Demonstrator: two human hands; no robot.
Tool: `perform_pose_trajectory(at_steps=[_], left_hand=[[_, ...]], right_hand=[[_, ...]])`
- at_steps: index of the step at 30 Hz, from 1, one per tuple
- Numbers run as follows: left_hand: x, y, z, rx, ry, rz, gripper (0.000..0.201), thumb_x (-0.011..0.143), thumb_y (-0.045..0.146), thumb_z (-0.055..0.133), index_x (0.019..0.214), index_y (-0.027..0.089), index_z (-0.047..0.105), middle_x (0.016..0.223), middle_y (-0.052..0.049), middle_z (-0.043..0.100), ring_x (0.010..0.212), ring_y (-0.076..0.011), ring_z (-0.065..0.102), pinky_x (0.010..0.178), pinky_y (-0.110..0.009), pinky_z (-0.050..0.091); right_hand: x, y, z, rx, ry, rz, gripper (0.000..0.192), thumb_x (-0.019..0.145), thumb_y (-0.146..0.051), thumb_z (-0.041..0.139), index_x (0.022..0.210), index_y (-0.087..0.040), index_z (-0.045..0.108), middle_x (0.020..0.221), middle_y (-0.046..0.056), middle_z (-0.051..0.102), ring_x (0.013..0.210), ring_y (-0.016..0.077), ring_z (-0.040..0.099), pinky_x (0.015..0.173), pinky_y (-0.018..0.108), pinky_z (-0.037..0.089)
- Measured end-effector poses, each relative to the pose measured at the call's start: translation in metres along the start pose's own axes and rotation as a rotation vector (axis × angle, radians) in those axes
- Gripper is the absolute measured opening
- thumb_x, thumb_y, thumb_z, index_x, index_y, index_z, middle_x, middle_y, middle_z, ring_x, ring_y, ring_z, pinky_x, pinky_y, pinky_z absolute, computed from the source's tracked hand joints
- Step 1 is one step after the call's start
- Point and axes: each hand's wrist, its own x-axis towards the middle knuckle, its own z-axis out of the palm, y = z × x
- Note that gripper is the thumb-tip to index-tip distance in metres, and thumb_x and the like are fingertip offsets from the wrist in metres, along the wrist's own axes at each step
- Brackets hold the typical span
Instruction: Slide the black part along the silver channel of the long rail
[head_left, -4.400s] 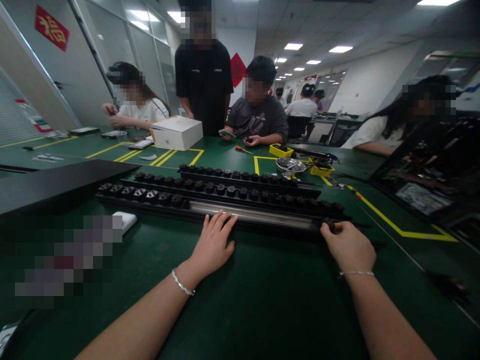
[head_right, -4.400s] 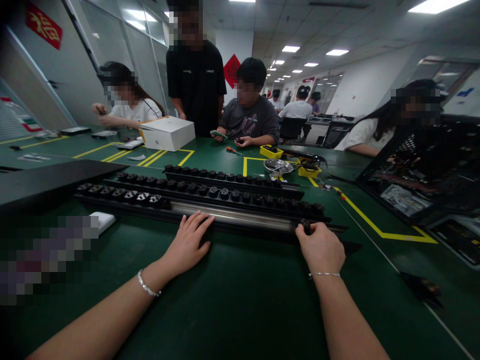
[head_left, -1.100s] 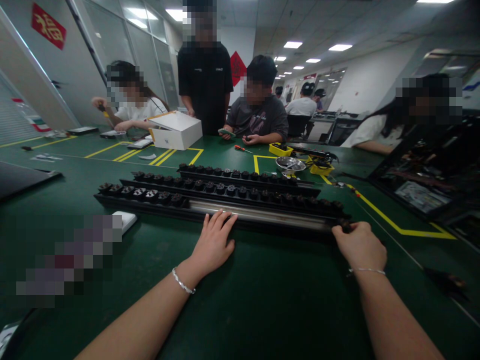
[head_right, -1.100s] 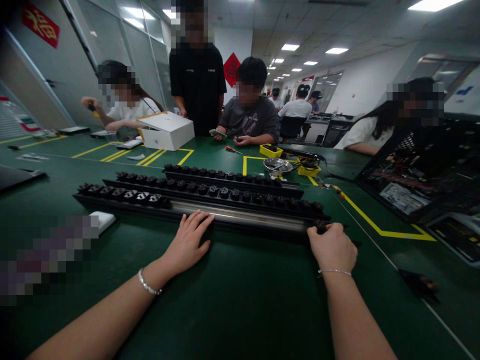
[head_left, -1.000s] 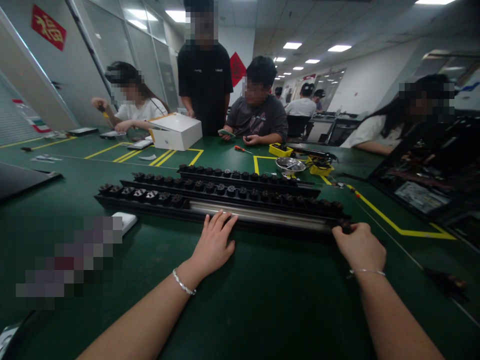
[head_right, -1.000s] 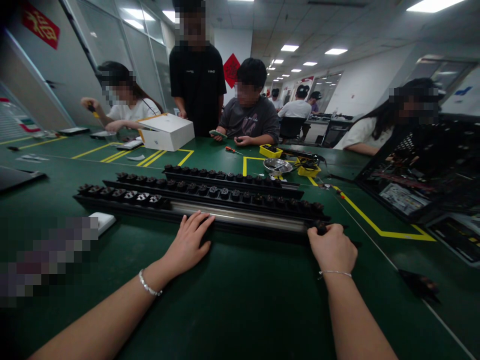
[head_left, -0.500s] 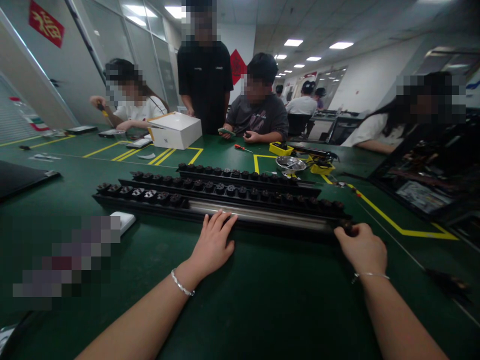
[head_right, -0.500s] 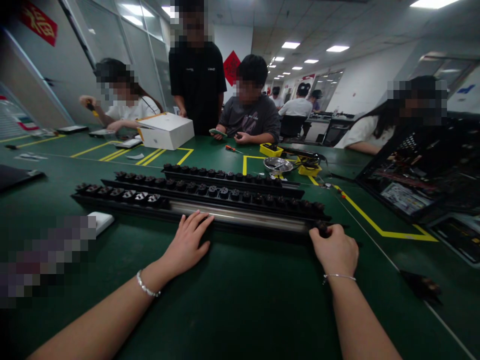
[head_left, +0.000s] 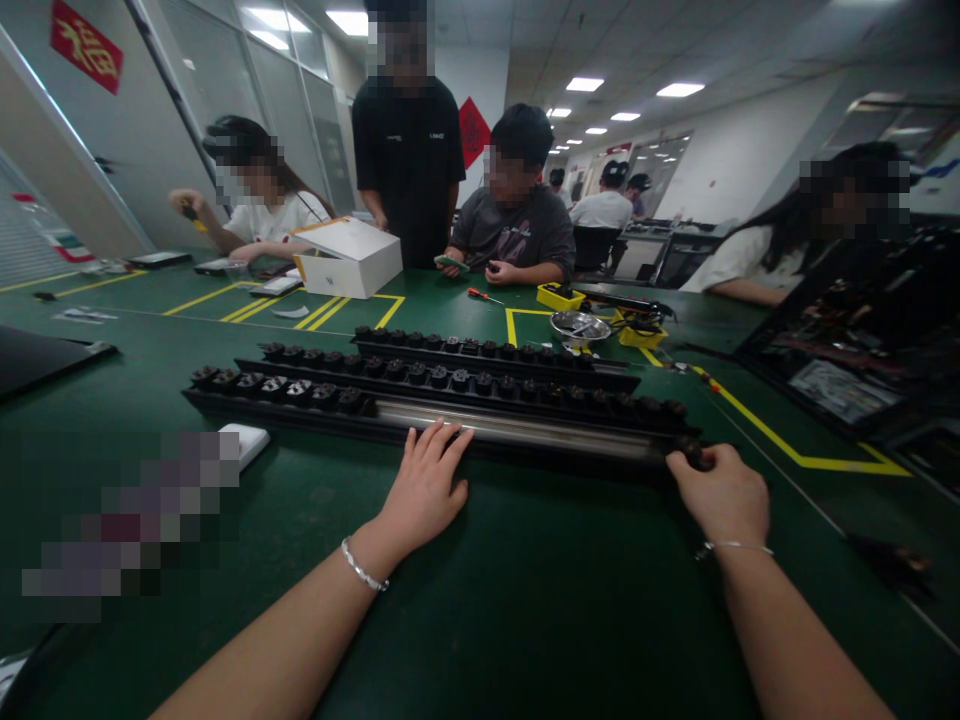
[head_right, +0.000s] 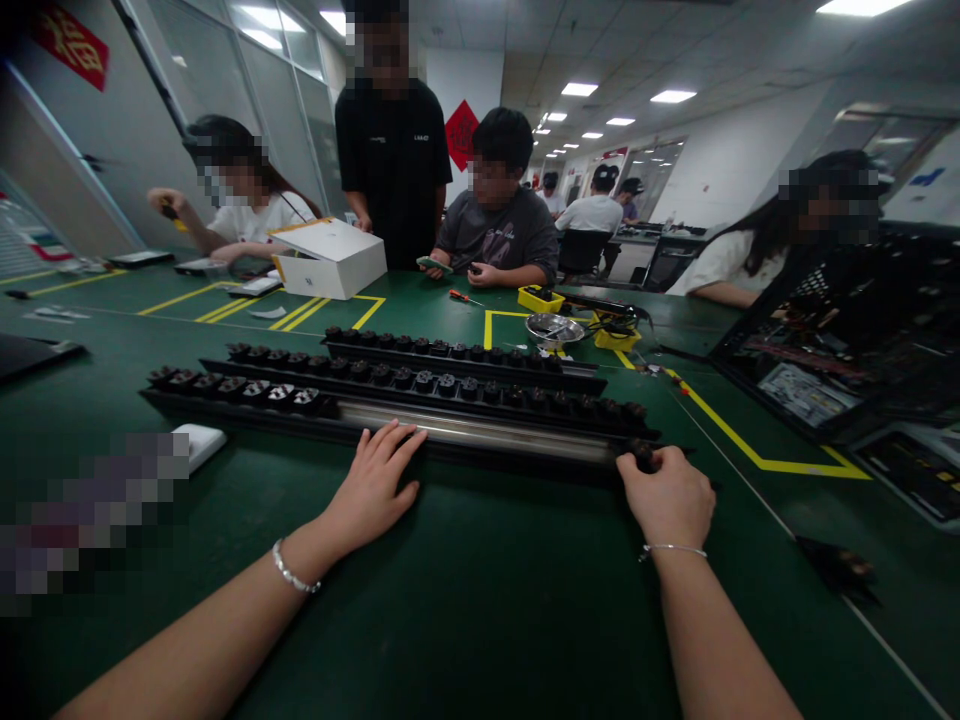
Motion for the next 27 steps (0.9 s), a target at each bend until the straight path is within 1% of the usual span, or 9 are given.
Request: perform_pose_trajectory(at_steps=[6,11,16,20,27], left_hand=[[0.0,0.0,0.0,0.007,0.005,0.004,0.063,0.078,0.017,0.052,0.139,0.026,0.034,0.143,-0.007,0.04,0.138,-0.0283,0.024,0.113,-0.058,0.016],[0.0,0.001,0.0,0.011,-0.004,-0.006,0.063,0.078,0.017,0.051,0.139,0.025,0.035,0.143,-0.007,0.04,0.139,-0.0281,0.024,0.113,-0.058,0.015],[0.0,0.001,0.0,0.006,0.0,-0.003,0.063,0.079,0.017,0.051,0.139,0.025,0.035,0.143,-0.007,0.04,0.138,-0.0284,0.024,0.113,-0.059,0.016],[0.001,0.001,0.0,0.013,0.006,-0.003,0.063,0.078,0.018,0.052,0.139,0.026,0.035,0.143,-0.008,0.041,0.138,-0.0293,0.025,0.112,-0.059,0.017],[0.0,0.0,0.001,0.015,0.01,0.002,0.064,0.078,0.017,0.051,0.139,0.026,0.035,0.143,-0.007,0.041,0.138,-0.0295,0.025,0.112,-0.059,0.017]], right_hand=[[0.002,0.002,0.002,0.009,-0.009,0.008,0.04,0.071,-0.056,0.045,0.085,-0.02,0.056,0.079,0.012,0.062,0.079,0.0302,0.058,0.07,0.043,0.047],[0.003,0.002,0.001,-0.081,-0.02,0.0,0.042,0.073,-0.056,0.042,0.088,-0.02,0.056,0.081,0.012,0.063,0.086,0.0309,0.059,0.08,0.045,0.044],[0.005,0.005,0.002,-0.081,-0.013,-0.012,0.04,0.073,-0.056,0.041,0.085,-0.02,0.055,0.076,0.009,0.062,0.082,0.029,0.059,0.086,0.046,0.042],[0.007,0.008,0.004,-0.077,0.013,-0.03,0.04,0.073,-0.056,0.043,0.084,-0.019,0.056,0.075,0.009,0.061,0.082,0.0298,0.058,0.085,0.047,0.042],[0.009,0.012,0.004,-0.039,0.073,-0.069,0.042,0.072,-0.055,0.045,0.086,-0.019,0.059,0.086,0.011,0.064,0.089,0.0313,0.057,0.081,0.046,0.043]])
